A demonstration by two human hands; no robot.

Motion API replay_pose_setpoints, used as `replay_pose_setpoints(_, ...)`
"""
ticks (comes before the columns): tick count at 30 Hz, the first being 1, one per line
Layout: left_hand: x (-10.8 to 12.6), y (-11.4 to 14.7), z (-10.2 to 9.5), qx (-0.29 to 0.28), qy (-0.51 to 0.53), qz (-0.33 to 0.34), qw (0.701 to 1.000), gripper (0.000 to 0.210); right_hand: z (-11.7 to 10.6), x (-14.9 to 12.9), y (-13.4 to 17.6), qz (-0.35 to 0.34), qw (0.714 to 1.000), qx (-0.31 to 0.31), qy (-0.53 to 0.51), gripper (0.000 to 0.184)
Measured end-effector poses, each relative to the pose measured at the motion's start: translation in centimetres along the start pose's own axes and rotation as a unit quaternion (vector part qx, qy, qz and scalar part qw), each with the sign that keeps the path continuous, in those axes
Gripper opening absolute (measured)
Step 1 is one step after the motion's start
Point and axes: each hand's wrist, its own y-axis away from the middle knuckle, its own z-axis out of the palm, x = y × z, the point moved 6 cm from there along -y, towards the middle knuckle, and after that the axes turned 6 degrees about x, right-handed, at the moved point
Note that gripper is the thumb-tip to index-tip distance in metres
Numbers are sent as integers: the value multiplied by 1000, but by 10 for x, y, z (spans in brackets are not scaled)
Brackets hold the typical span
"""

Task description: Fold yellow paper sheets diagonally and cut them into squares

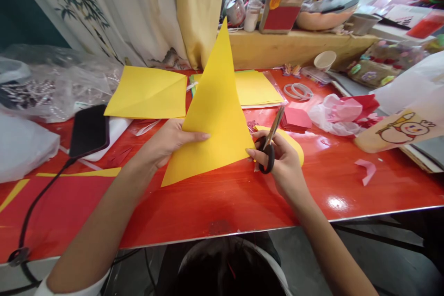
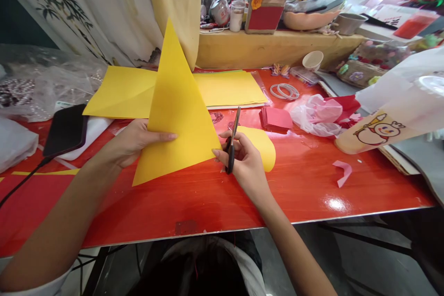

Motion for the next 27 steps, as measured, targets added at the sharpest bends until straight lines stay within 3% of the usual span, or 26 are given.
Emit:
replay_pose_setpoints(9,16,2,-17,59,-6,71,996,40,2,-2,8,42,994,-93,39,35)
replay_pose_setpoints(15,22,4,-24,96,-2,93,991,37,-3,6,15,77,987,-119,69,37)
replay_pose_setpoints(27,15,3,-19,80,-15,62,995,38,3,4,19,94,982,-146,78,41)
